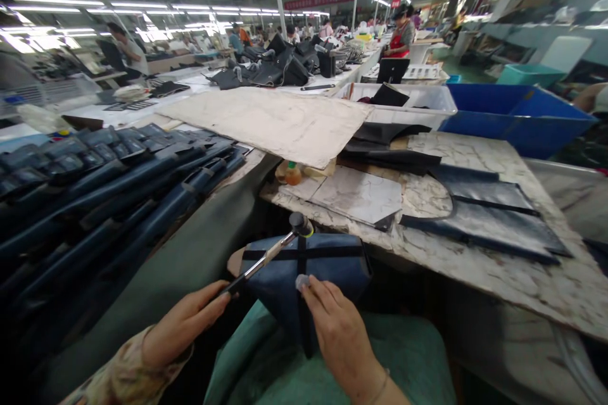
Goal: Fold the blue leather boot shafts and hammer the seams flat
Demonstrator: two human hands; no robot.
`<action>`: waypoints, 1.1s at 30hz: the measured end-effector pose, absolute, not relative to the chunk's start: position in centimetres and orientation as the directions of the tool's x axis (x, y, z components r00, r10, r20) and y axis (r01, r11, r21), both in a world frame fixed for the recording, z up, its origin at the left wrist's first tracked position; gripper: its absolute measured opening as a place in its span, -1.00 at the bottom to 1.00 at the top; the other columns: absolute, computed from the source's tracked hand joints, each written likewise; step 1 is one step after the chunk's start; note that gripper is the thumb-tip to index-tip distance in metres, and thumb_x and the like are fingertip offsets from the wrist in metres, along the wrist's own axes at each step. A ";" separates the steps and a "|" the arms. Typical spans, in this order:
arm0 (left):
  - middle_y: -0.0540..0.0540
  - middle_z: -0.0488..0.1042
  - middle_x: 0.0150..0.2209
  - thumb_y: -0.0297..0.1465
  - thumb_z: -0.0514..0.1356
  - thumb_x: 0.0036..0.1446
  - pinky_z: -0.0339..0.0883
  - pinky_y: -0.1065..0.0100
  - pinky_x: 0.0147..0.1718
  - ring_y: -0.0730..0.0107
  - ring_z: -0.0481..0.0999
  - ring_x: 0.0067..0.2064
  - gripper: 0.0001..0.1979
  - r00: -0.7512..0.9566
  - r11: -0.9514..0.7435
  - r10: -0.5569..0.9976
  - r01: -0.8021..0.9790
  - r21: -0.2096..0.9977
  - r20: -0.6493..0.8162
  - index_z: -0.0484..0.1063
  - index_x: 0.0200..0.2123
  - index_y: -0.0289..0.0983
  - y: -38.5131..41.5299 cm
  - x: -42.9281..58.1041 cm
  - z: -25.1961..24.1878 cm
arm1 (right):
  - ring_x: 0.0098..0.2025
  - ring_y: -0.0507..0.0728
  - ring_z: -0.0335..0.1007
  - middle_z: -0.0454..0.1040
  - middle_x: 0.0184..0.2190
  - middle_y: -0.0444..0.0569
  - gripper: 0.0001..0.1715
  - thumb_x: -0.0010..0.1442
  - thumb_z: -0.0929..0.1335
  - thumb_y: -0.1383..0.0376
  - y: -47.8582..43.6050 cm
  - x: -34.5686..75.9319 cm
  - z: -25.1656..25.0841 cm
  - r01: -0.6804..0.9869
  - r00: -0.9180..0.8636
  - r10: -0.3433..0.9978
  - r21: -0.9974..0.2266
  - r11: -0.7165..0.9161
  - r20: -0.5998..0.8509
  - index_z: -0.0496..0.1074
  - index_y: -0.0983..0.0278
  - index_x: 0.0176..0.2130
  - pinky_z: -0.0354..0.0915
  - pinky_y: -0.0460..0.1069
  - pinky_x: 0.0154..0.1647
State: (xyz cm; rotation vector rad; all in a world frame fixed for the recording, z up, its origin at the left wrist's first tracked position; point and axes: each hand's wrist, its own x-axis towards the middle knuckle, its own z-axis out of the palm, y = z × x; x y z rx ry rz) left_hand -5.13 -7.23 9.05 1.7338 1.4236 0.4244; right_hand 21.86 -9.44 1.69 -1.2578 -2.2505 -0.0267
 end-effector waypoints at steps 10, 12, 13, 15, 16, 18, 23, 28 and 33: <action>0.00 0.45 -0.45 -0.11 -0.07 0.20 0.31 0.43 -0.34 0.39 0.43 -0.40 -0.63 0.207 0.055 0.938 0.702 0.711 -0.277 0.37 -0.35 -0.23 -10.1 -5.4 6.8 | 0.00 0.11 0.33 0.38 0.03 0.02 -0.49 0.19 0.14 0.50 -9.4 22.0 1.6 0.783 -0.416 0.785 -0.258 0.566 0.460 0.32 0.28 0.08 0.36 0.05 0.01; 0.00 0.48 -0.39 -0.11 -0.08 0.20 0.31 0.44 -0.31 0.38 0.46 -0.35 -0.64 0.209 0.038 0.947 0.681 0.731 -0.243 0.38 -0.27 -0.21 -10.6 -5.5 7.2 | 0.00 0.12 0.33 0.38 0.03 0.02 -0.49 0.19 0.14 0.50 -9.4 22.0 1.6 0.788 -0.412 0.792 -0.260 0.558 0.450 0.31 0.28 0.09 0.36 0.06 0.01; 0.00 0.49 -0.38 -0.11 -0.08 0.20 0.31 0.45 -0.30 0.38 0.46 -0.34 -0.64 0.209 0.034 0.949 0.679 0.733 -0.238 0.38 -0.26 -0.20 -10.8 -5.5 7.3 | 0.00 0.12 0.33 0.38 0.03 0.02 -0.49 0.19 0.14 0.50 -9.5 22.0 1.6 0.790 -0.409 0.795 -0.262 0.554 0.448 0.31 0.28 0.09 0.36 0.07 0.01; -0.01 0.49 -0.40 -0.12 -0.08 0.21 0.31 0.44 -0.31 0.38 0.47 -0.36 -0.64 0.218 0.038 0.939 0.702 0.711 -0.265 0.39 -0.30 -0.21 -11.1 -5.5 7.3 | 0.00 0.13 0.33 0.38 0.03 0.02 -0.50 0.19 0.14 0.50 -9.5 21.9 1.5 0.791 -0.407 0.797 -0.264 0.552 0.447 0.32 0.28 0.09 0.37 0.08 0.00; 0.00 0.48 -0.44 -0.13 -0.08 0.21 0.31 0.43 -0.33 0.38 0.46 -0.38 -0.64 0.224 0.044 0.930 0.720 0.693 -0.292 0.38 -0.34 -0.22 -11.2 -5.5 7.3 | 0.00 0.13 0.33 0.38 0.03 0.02 -0.50 0.19 0.15 0.49 -9.5 21.9 1.5 0.791 -0.408 0.798 -0.265 0.552 0.444 0.32 0.27 0.08 0.37 0.08 0.00; 0.01 0.45 -0.48 -0.13 -0.08 0.21 0.31 0.42 -0.37 0.39 0.44 -0.43 -0.63 0.231 0.051 0.919 0.734 0.677 -0.320 0.37 -0.40 -0.23 -11.2 -5.4 7.1 | 0.00 0.12 0.33 0.39 0.03 0.01 -0.49 0.19 0.15 0.49 -9.4 21.9 1.6 0.788 -0.406 0.799 -0.272 0.552 0.444 0.32 0.26 0.09 0.37 0.07 0.00; -0.02 0.48 -0.38 -0.12 -0.11 0.22 0.32 0.42 -0.30 0.37 0.46 -0.34 -0.63 0.188 0.043 0.953 0.691 0.722 -0.237 0.35 -0.24 -0.21 -11.4 -5.7 7.1 | 0.00 0.11 0.34 0.38 0.04 0.00 -0.48 0.19 0.15 0.49 -9.4 21.9 1.5 0.784 -0.394 0.792 -0.280 0.555 0.467 0.30 0.24 0.10 0.36 0.06 0.02; 0.01 0.42 -0.51 -0.13 -0.10 0.21 0.30 0.42 -0.38 0.39 0.44 -0.45 -0.64 0.174 0.056 0.942 0.762 0.645 -0.287 0.33 -0.39 -0.23 -11.8 -6.3 6.9 | 0.01 0.11 0.33 0.36 0.05 0.00 -0.47 0.19 0.15 0.49 -9.4 22.0 1.2 0.785 -0.403 0.788 -0.267 0.559 0.465 0.29 0.23 0.11 0.35 0.07 0.02; 0.00 0.49 -0.41 -0.11 -0.09 0.20 0.33 0.45 -0.31 0.38 0.48 -0.36 -0.64 0.121 0.061 0.970 0.715 0.696 -0.209 0.38 -0.25 -0.20 -12.5 -7.1 6.8 | 0.00 0.11 0.32 0.38 0.03 0.02 -0.51 0.20 0.15 0.49 -9.3 22.0 1.2 0.774 -0.414 0.779 -0.270 0.574 0.471 0.31 0.28 0.09 0.35 0.07 0.02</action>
